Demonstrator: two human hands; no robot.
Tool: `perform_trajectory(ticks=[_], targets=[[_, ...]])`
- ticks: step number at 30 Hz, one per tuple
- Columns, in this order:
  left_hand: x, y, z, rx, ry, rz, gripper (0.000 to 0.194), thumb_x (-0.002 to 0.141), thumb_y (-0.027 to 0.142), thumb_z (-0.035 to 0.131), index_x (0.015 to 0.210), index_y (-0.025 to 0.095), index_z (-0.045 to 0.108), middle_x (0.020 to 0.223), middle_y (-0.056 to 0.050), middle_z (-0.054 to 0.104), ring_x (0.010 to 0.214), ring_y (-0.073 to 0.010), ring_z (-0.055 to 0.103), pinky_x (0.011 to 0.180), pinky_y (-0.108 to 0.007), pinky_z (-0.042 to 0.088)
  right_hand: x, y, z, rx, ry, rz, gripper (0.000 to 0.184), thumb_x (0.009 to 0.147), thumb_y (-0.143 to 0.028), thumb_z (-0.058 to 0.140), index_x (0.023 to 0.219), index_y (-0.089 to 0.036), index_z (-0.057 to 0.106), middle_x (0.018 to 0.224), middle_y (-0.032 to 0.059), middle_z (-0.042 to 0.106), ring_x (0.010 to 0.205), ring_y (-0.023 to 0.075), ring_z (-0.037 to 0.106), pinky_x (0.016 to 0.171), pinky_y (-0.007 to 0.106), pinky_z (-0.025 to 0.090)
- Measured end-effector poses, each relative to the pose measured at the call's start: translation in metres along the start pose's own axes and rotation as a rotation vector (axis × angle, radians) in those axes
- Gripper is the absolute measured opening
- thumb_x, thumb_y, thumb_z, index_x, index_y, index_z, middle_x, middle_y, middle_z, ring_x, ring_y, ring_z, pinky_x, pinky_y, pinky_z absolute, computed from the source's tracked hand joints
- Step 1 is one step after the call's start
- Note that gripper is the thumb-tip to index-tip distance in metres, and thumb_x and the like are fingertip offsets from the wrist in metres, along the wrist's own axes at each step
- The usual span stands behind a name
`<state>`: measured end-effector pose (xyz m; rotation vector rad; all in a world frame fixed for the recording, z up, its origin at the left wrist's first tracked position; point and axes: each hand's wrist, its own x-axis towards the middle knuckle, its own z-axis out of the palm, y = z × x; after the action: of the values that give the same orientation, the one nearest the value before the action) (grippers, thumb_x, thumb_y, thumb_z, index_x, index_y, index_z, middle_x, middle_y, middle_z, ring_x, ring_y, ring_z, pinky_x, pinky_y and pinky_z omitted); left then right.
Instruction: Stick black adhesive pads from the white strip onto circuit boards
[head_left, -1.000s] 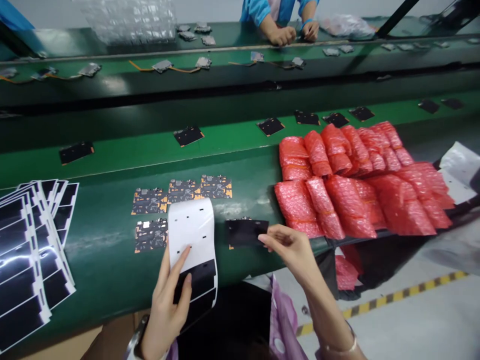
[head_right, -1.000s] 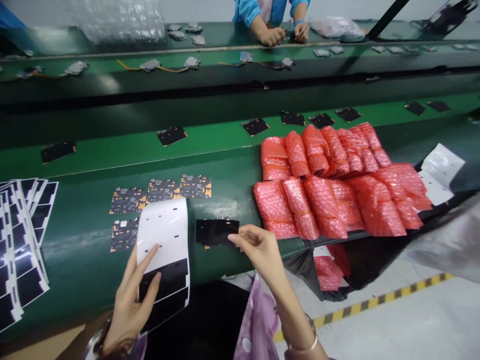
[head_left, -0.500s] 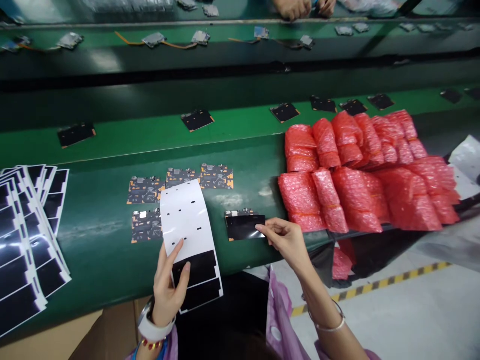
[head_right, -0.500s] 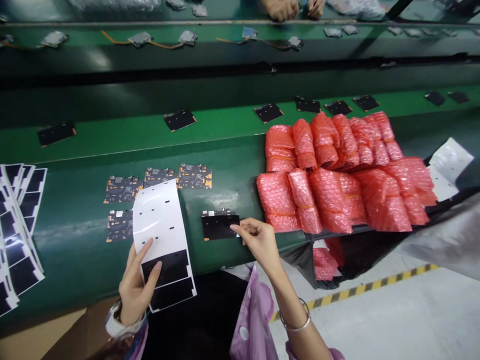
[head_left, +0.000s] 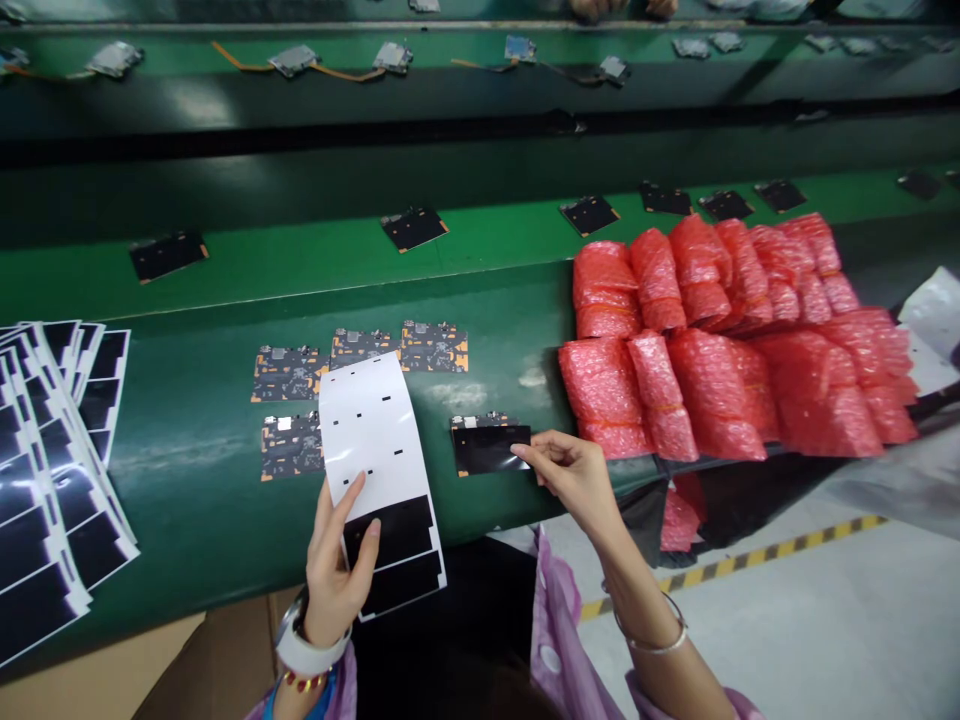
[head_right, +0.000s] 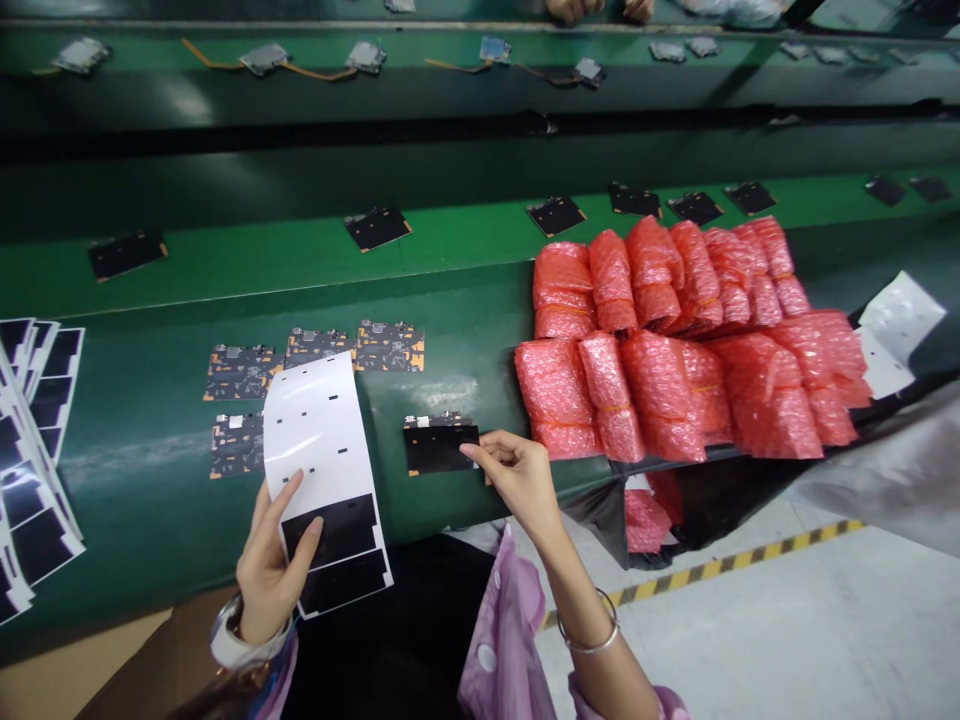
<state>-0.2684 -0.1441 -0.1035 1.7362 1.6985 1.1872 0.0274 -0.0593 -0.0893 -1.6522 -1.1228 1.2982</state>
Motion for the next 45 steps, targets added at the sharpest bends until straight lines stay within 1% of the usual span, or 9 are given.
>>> perform_trajectory(ticks=[10,21,24,28,30,34,38,43,45], targets=[[0.002,0.0,0.001,-0.05,-0.021,-0.02,0.064,0.09,0.006,0.065,0.148,0.027,0.052,0.151,-0.003,0.056,0.152,-0.0179,0.034,0.125,-0.027,0.024,0.001,0.008,-0.001,-0.021,-0.005,0.001,0.041,0.077,-0.053,0.08,0.067,-0.017,0.063,0.044,-0.0047,0.049,0.038,0.008,0.037,0.04,0.022,0.026],[0.0,-0.003,0.0,0.004,-0.013,-0.044,0.056,0.091,0.012,0.065,0.145,0.023,0.055,0.145,-0.009,0.061,0.152,-0.0268,0.035,0.127,-0.044,0.023,-0.001,0.007,-0.002,-0.019,-0.025,-0.033,0.04,0.081,-0.053,0.076,0.07,-0.018,0.061,0.046,-0.0046,0.05,0.039,0.0082,0.037,0.04,0.022,0.026],[0.007,0.009,0.001,0.049,-0.041,-0.009,0.062,0.092,0.009,0.062,0.15,0.027,0.049,0.163,-0.009,0.039,0.153,-0.029,0.031,0.127,-0.048,0.025,-0.003,0.011,-0.003,-0.027,-0.033,-0.036,0.038,0.084,-0.052,0.075,0.073,-0.018,0.061,0.048,-0.0047,0.05,0.04,0.0085,0.039,0.041,0.022,0.028],[0.017,0.041,0.009,0.313,0.018,0.086,0.077,0.092,0.004,0.059,0.159,0.028,0.031,0.173,-0.005,-0.008,0.158,-0.0349,-0.004,0.127,-0.059,0.01,-0.004,0.011,-0.002,-0.043,-0.011,-0.045,0.039,0.084,-0.053,0.075,0.072,-0.018,0.06,0.047,-0.005,0.049,0.039,0.0086,0.038,0.041,0.022,0.028],[0.019,0.054,0.018,0.41,-0.038,0.22,0.079,0.092,0.002,0.056,0.161,0.025,0.025,0.173,-0.006,0.005,0.158,-0.0314,0.007,0.129,-0.055,0.012,-0.003,0.009,-0.001,-0.049,-0.004,-0.058,0.04,0.083,-0.054,0.075,0.071,-0.019,0.061,0.047,-0.005,0.049,0.04,0.0088,0.039,0.041,0.022,0.028],[0.021,0.054,0.047,0.538,-0.403,0.431,0.074,0.101,0.021,0.053,0.163,0.015,0.013,0.157,-0.009,0.049,0.143,-0.0275,0.049,0.124,-0.046,0.035,-0.004,0.006,0.001,-0.077,0.018,-0.091,0.04,0.083,-0.055,0.075,0.071,-0.019,0.062,0.047,-0.0048,0.05,0.039,0.0094,0.041,0.04,0.022,0.031],[0.022,0.044,0.063,0.679,-0.451,0.468,0.077,0.103,0.029,0.049,0.163,0.014,0.003,0.154,-0.01,0.052,0.137,-0.0322,0.055,0.119,-0.05,0.041,-0.012,0.005,0.003,-0.18,0.104,-0.239,0.032,0.089,-0.046,0.073,0.073,-0.02,0.064,0.051,-0.0036,0.054,0.041,0.0109,0.049,0.04,0.023,0.038],[0.021,0.047,0.062,0.725,-0.461,0.466,0.081,0.101,0.025,0.052,0.162,0.01,0.001,0.154,-0.013,0.05,0.138,-0.0359,0.053,0.115,-0.05,0.047,-0.025,0.01,0.002,-0.483,0.24,-0.763,0.014,0.096,-0.021,0.066,0.083,-0.021,0.07,0.07,0.003,0.072,0.057,0.0146,0.067,0.058,0.024,0.054],[0.019,0.049,0.063,0.713,-0.457,0.443,0.081,0.101,0.024,0.051,0.162,0.012,-0.001,0.154,-0.012,0.051,0.138,-0.0356,0.053,0.115,-0.051,0.047,-0.028,0.011,0.002,-0.55,0.251,-0.861,0.012,0.095,-0.016,0.066,0.086,-0.022,0.071,0.071,0.0026,0.074,0.058,0.0143,0.068,0.059,0.024,0.055]])
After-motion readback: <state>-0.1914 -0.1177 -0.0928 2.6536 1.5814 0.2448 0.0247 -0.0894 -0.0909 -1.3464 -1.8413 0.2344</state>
